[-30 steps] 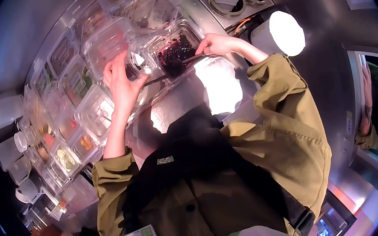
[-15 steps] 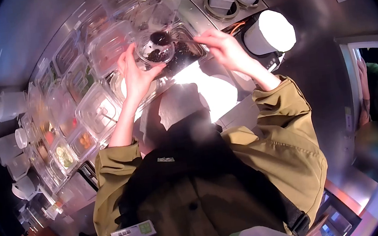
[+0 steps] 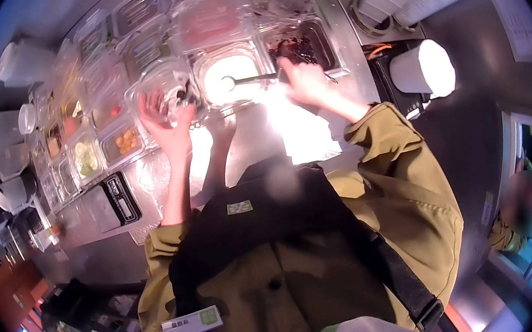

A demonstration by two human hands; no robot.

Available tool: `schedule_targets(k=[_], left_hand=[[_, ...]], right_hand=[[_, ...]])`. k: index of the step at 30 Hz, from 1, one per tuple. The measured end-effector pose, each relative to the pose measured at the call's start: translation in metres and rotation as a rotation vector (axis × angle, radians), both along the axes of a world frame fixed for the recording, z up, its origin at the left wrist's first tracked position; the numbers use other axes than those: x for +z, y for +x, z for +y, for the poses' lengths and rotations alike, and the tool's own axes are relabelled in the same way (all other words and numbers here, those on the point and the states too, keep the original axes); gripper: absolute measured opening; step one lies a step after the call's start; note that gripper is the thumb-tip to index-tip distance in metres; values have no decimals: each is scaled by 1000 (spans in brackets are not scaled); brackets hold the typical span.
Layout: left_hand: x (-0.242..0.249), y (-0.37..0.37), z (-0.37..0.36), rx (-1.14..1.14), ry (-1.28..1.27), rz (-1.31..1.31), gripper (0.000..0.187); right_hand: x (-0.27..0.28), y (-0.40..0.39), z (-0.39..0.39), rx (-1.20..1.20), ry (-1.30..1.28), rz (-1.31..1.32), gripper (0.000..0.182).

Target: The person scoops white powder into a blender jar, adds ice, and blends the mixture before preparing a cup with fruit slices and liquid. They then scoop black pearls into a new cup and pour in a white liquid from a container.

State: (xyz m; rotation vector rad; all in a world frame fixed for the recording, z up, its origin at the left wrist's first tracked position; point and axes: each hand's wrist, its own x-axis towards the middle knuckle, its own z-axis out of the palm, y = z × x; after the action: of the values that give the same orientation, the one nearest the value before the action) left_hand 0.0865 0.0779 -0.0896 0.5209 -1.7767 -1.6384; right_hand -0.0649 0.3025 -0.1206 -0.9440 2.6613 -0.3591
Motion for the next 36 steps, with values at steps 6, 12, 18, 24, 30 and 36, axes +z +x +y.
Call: schedule_targets(k=[6,12,18,24,30,36], left_hand=[[-6,60,-9,157,-280,-308,87],[-12,76,6,138,-631,-403,83],[-19,67,29,148,-611,-473,79],[-10,44,48,78,-668,-527,81],[-9,27,62,61,-469,-423,89],[-17,33,70,77,-514,-491,100]], right_hand=[[-13,9,-26,314,-344,179,27],[-38,-3,-27,342,-598,63,21],[-33,-16,-6,-343,-541,-931,20],[17,-28,35,-379,-696,-991,21],[97,23,40,492,-561,140,25],[89,23,72,-146,-862,-753,17]])
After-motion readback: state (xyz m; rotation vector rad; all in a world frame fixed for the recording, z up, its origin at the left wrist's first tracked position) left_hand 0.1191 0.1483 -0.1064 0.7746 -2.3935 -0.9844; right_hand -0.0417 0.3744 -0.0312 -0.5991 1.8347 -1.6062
